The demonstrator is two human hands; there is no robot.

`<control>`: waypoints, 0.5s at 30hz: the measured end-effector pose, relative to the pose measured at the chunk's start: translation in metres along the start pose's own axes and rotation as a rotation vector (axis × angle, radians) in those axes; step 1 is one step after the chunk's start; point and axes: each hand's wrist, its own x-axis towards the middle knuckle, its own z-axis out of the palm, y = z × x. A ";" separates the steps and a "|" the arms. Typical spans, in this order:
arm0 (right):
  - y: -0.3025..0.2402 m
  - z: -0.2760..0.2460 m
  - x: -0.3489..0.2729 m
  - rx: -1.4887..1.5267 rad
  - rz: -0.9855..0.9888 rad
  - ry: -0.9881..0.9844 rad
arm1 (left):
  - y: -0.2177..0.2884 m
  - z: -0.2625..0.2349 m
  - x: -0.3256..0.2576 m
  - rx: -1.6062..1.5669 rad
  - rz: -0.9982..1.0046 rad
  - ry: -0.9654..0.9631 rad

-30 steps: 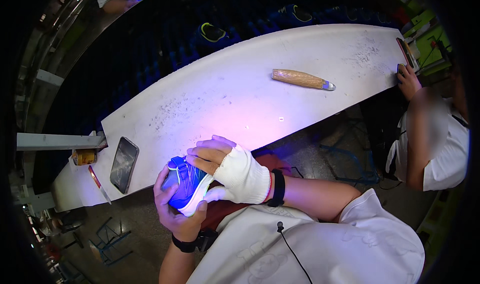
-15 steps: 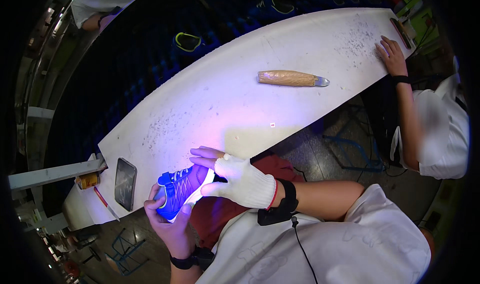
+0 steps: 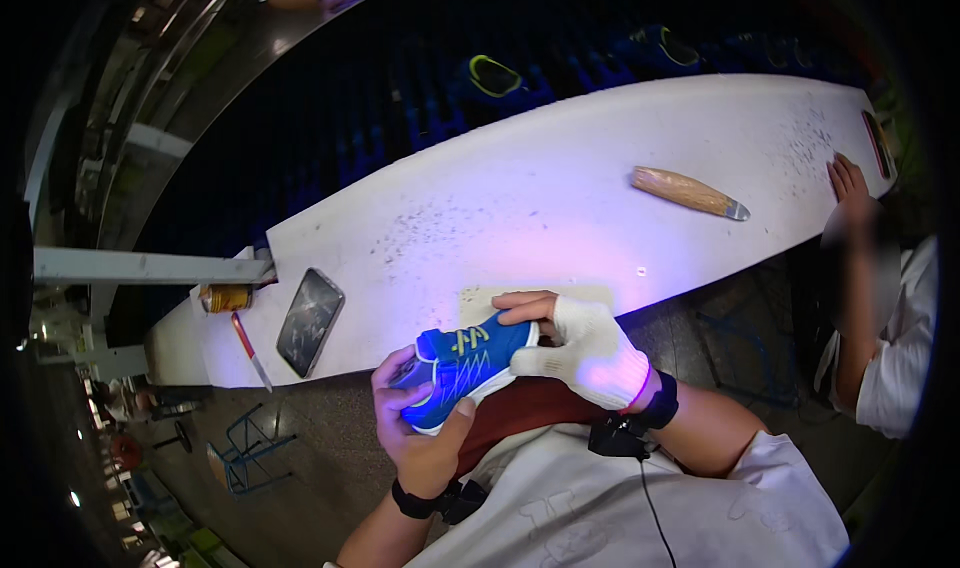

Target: Inspecting and cleaning shoe soles and uppers on a conveyor line using a UV light and a small tool.

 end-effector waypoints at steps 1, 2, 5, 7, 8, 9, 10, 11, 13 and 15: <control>0.000 0.003 -0.002 -0.147 -0.067 -0.007 | -0.004 -0.003 0.003 0.010 0.011 0.039; -0.002 0.010 -0.002 -0.197 -0.034 0.034 | -0.009 -0.005 0.004 -0.023 -0.014 0.030; -0.001 0.009 -0.002 -0.425 -0.144 -0.002 | -0.007 -0.010 0.005 -0.296 -0.146 0.057; -0.017 0.019 -0.015 -0.389 -0.301 -0.043 | 0.007 -0.010 0.009 -0.825 -0.357 0.055; -0.025 0.020 -0.023 -0.462 -0.407 -0.070 | 0.009 -0.012 0.005 -0.854 -0.310 -0.022; -0.041 0.008 -0.028 -0.782 -0.544 -0.132 | 0.013 -0.012 0.002 -0.869 -0.301 -0.089; -0.056 0.011 -0.034 -0.876 -0.716 -0.125 | 0.017 -0.012 0.000 -0.882 -0.292 -0.156; -0.081 0.005 -0.041 -1.003 -0.790 -0.194 | 0.026 -0.010 0.003 -0.784 -0.164 -0.204; -0.115 -0.012 -0.062 -0.874 -0.759 -0.011 | 0.036 -0.004 0.010 -0.853 -0.139 -0.179; -0.200 -0.034 -0.055 -0.146 -0.873 0.242 | 0.051 -0.002 0.013 -0.854 -0.150 -0.118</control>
